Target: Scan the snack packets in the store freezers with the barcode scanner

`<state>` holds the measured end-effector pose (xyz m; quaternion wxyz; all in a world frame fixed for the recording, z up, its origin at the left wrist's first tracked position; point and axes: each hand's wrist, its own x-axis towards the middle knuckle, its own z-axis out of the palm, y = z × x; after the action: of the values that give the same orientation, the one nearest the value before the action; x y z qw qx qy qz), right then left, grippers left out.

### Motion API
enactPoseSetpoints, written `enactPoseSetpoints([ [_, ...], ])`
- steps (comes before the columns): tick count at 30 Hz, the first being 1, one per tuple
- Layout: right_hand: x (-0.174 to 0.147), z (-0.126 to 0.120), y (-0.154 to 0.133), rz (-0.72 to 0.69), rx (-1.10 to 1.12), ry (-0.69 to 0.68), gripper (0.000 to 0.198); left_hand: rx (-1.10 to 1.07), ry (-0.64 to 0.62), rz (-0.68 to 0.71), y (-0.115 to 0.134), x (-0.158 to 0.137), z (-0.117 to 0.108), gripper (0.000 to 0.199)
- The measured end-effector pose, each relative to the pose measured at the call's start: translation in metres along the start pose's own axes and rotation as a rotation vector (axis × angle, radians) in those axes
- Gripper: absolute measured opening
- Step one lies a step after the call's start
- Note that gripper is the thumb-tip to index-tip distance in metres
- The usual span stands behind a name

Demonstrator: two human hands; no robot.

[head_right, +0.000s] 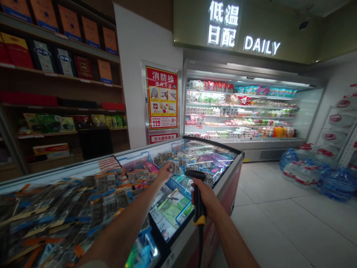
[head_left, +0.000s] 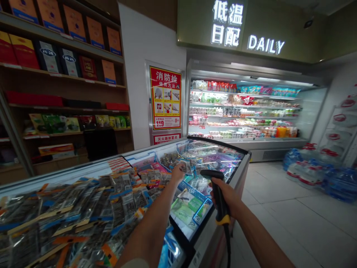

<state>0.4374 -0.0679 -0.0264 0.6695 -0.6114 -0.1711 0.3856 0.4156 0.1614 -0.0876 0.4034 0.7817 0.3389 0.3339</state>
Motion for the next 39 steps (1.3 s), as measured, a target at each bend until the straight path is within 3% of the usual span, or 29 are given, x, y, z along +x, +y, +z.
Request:
enactPoseSetpoints([
  [4, -0.013, 0.012, -0.006, -0.004, 0.01, -0.028, 0.026, -0.326, -0.007, 0.008, 0.003, -0.01, -0.023, 0.045],
  [9, -0.03, 0.024, -0.013, -0.005, 0.017, -0.097, 0.025, -0.48, -0.013, 0.052, 0.007, -0.024, -0.044, 0.042],
  [17, -0.045, 0.031, -0.016, 0.006, 0.019, -0.102, 0.024, -0.612, -0.052, 0.104, 0.008, -0.024, -0.043, 0.04],
  [25, -0.046, 0.032, -0.019, 0.028, 0.05, -0.115, 0.025, -0.494, -0.031, 0.117, 0.008, -0.026, -0.051, 0.046],
  [30, -0.046, 0.035, -0.018, 0.018, 0.04, -0.121, 0.025, -0.39, -0.02, 0.074, 0.011, -0.033, -0.057, 0.039],
  [39, -0.049, 0.043, -0.021, 0.061, 0.053, -0.144, 0.026, -0.298, 0.111, 0.052, 0.01, -0.04, -0.059, 0.034],
])
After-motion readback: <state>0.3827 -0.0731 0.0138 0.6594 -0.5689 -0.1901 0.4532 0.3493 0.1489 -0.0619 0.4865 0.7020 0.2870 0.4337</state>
